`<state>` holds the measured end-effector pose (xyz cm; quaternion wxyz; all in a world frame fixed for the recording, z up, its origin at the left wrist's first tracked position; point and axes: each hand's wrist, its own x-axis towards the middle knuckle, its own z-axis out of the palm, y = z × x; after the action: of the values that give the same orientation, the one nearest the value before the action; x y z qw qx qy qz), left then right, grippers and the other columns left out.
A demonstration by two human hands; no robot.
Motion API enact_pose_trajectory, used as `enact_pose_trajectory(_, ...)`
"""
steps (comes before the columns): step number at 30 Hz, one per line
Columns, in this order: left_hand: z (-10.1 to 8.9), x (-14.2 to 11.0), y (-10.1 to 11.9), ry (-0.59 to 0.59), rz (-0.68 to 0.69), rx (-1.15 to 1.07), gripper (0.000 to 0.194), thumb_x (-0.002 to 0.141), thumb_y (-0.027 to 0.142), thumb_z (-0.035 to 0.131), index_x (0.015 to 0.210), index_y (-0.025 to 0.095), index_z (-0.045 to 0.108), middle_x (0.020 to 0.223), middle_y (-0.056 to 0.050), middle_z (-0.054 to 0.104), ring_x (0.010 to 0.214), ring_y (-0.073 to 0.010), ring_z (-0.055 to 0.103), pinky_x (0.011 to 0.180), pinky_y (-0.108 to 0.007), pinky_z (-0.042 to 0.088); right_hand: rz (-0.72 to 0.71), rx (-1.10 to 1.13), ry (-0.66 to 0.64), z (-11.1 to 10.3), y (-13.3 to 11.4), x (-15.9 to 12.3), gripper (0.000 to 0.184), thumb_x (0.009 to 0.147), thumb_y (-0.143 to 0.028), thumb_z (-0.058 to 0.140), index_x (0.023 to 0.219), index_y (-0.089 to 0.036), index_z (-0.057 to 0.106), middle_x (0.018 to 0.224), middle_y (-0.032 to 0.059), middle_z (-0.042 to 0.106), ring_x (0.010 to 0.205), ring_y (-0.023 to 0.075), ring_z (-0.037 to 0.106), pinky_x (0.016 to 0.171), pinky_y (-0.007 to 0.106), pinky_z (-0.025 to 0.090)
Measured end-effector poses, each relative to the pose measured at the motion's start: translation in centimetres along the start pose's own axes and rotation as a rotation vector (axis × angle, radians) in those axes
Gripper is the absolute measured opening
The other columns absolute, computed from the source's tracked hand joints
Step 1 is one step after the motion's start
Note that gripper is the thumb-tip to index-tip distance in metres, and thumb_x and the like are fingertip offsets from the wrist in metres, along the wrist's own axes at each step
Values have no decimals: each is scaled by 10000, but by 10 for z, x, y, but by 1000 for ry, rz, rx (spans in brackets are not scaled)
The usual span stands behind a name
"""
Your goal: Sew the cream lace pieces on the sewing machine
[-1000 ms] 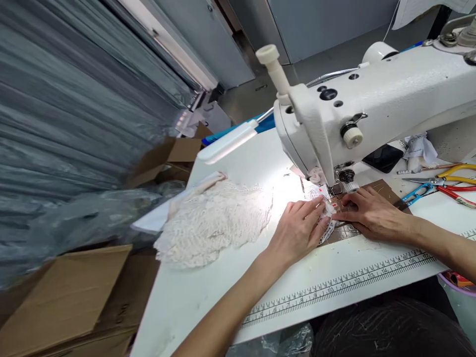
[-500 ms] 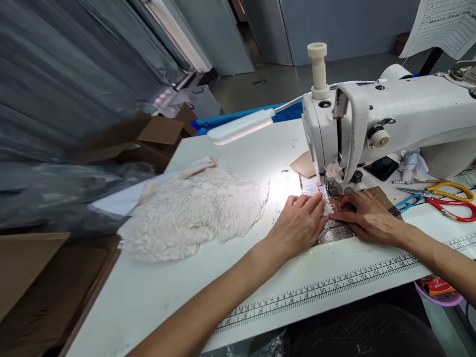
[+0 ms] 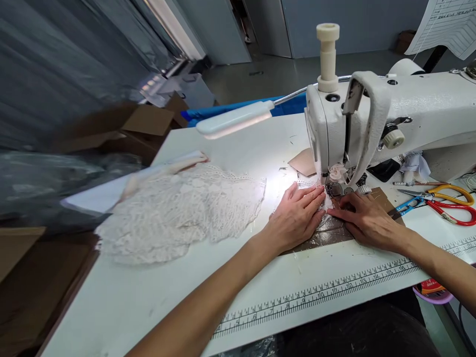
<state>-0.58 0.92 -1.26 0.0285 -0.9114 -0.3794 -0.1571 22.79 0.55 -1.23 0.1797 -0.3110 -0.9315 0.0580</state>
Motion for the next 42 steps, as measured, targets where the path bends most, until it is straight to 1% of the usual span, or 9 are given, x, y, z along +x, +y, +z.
enact_pose_trajectory(7,4,2,-2,51,24,-2,394,1002,293,347,1269,124,582,1323,-132,614,1203,-296,562,1066,-603,376,16,1,-35,-1,0,1,393,907,-133,433,1251,-238,590,1085,110,542,1019,230,474,820,377,441)
enact_pose_trajectory(11,3,2,-3,40,27,-16,392,999,294,351,1279,141,578,1339,-127,603,1207,-287,564,1062,-590,392,14,3,-21,0,-1,0,391,907,-130,431,1247,-231,595,1074,113,543,1014,237,477,808,387,442)
enact_pose_trajectory(15,0,3,-2,2,28,-22,406,1004,294,337,1292,122,567,1360,-139,584,1240,-286,553,1062,-577,408,13,28,-1,1,1,-1,382,925,-149,407,1239,-236,607,1082,112,543,1034,239,480,840,405,454)
enact_pose_trajectory(19,-2,4,-2,-44,22,-34,423,1012,314,321,1307,122,554,1363,-149,579,1282,-278,528,1087,-589,385,11,56,23,2,2,-1,396,919,-147,410,1247,-241,612,1084,106,546,1051,235,486,891,421,461)
enact_pose_trajectory(23,-4,5,0,-58,17,-26,444,1023,327,301,1305,85,545,1389,-163,551,1299,-289,515,1093,-608,371,-6,63,63,2,2,0,401,904,-138,427,1243,-210,629,1065,118,550,1024,246,498,878,445,473)
enact_pose_trajectory(29,-4,4,1,-46,16,4,433,1029,322,284,1307,126,552,1384,-140,562,1302,-282,509,1125,-634,304,-12,80,81,1,2,0,410,903,-141,426,1250,-204,636,1064,121,558,1010,244,512,868,447,486)
enact_pose_trajectory(36,0,5,3,30,18,122,390,1008,324,338,1237,141,594,1336,-137,596,1209,-313,553,1084,-638,343,-14,130,60,2,7,-1,438,886,-124,441,1263,-237,634,1078,107,569,1029,228,522,896,440,492)
enact_pose_trajectory(39,-1,7,5,104,47,141,338,990,279,378,1160,113,617,1212,-146,653,1033,-262,627,1042,-578,420,-23,136,78,3,8,-2,429,896,-124,433,1257,-228,641,1074,110,570,1019,226,525,887,436,496)
enact_pose_trajectory(42,0,8,7,153,105,126,270,981,211,395,1061,148,644,1066,-85,702,897,-196,645,1021,-516,462,-9,137,68,3,8,-2,422,905,-136,434,1258,-235,642,1079,110,572,1024,226,527,885,427,493)
